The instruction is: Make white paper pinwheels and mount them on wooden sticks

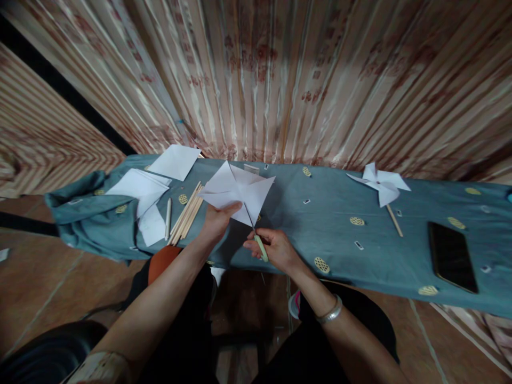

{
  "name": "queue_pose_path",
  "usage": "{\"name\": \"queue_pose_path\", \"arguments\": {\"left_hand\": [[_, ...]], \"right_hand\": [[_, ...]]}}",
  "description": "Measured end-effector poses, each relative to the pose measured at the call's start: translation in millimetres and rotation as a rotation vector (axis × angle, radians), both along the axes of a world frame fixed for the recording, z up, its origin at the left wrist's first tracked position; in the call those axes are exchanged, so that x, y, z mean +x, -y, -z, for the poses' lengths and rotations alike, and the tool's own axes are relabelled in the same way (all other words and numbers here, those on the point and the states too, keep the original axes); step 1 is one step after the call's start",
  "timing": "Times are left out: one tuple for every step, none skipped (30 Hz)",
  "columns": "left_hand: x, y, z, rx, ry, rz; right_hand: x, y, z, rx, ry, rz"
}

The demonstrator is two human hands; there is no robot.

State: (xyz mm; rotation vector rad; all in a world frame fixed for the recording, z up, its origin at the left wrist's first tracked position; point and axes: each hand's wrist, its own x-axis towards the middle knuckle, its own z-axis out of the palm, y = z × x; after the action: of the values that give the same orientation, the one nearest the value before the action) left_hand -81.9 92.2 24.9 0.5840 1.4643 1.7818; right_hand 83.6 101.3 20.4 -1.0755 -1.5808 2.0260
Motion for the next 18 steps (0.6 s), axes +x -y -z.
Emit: {"name": "queue_pose_path", "arguments": {"left_hand": [[0.5, 0.5, -0.6, 0.004, 0.004, 0.007], [1.2, 1.2, -1.2, 0.008, 0.009, 0.014], [2.1, 1.9, -1.7, 0.012, 0.014, 0.024], [3.1, 2.6, -2.0, 0.013, 0.017, 0.033], [4.0, 3.4, -2.3, 0.013, 0.02, 0.044], [4.8, 4.1, -2.5, 0.014, 0.022, 0.052], [5.4, 4.6, -2.6, 0.015, 0.023, 0.057], [5.8, 5.1, -2.8, 0.016, 0.023, 0.059], [5.9, 5.3, -2.9, 0.019, 0.024, 0.059], [5.9, 5.4, -2.9, 0.022, 0.026, 0.056], [5.7, 5.3, -3.0, 0.024, 0.03, 0.051], [5.5, 5.0, -2.9, 0.026, 0.035, 0.047], [5.3, 4.7, -2.9, 0.026, 0.04, 0.046], [5.2, 4.3, -2.8, 0.025, 0.045, 0.047], [5.1, 3.9, -2.7, 0.027, 0.049, 0.048], [5.2, 3.6, -2.6, 0.028, 0.054, 0.051], [5.3, 3.4, -2.6, 0.03, 0.058, 0.051], [5.6, 3.5, -2.6, 0.031, 0.061, 0.051]], "right_hand": [[-0.1, 0.0, -0.1, -0.009, -0.001, 0.003], [-0.2, -0.1, -0.3, -0.013, -0.004, 0.005], [-0.3, -0.2, -0.4, -0.013, -0.008, 0.006], [-0.4, -0.3, -0.6, -0.009, -0.013, 0.006], [-0.5, -0.5, -0.8, -0.002, -0.018, 0.007], [-0.6, -0.6, -1.1, 0.004, -0.021, 0.009], [-0.8, -0.7, -1.4, 0.007, -0.019, 0.01], [-0.9, -0.8, -1.8, 0.007, -0.015, 0.011], [-1.1, -0.9, -2.2, 0.004, -0.011, 0.013], [-1.3, -1.0, -2.7, 0.002, -0.007, 0.015], [-1.5, -1.1, -3.0, 0.001, -0.005, 0.016], [-1.6, -1.2, -3.3, -0.001, -0.004, 0.018], [-1.8, -1.3, -3.6, -0.003, -0.004, 0.02], [-1.9, -1.4, -3.7, -0.008, -0.003, 0.022], [-2.0, -1.5, -3.7, -0.016, -0.001, 0.023], [-2.0, -1.5, -3.7, -0.027, 0.002, 0.022], [-2.0, -1.6, -3.7, -0.036, 0.005, 0.022], [-1.9, -1.6, -3.7, -0.041, 0.005, 0.022]]}}
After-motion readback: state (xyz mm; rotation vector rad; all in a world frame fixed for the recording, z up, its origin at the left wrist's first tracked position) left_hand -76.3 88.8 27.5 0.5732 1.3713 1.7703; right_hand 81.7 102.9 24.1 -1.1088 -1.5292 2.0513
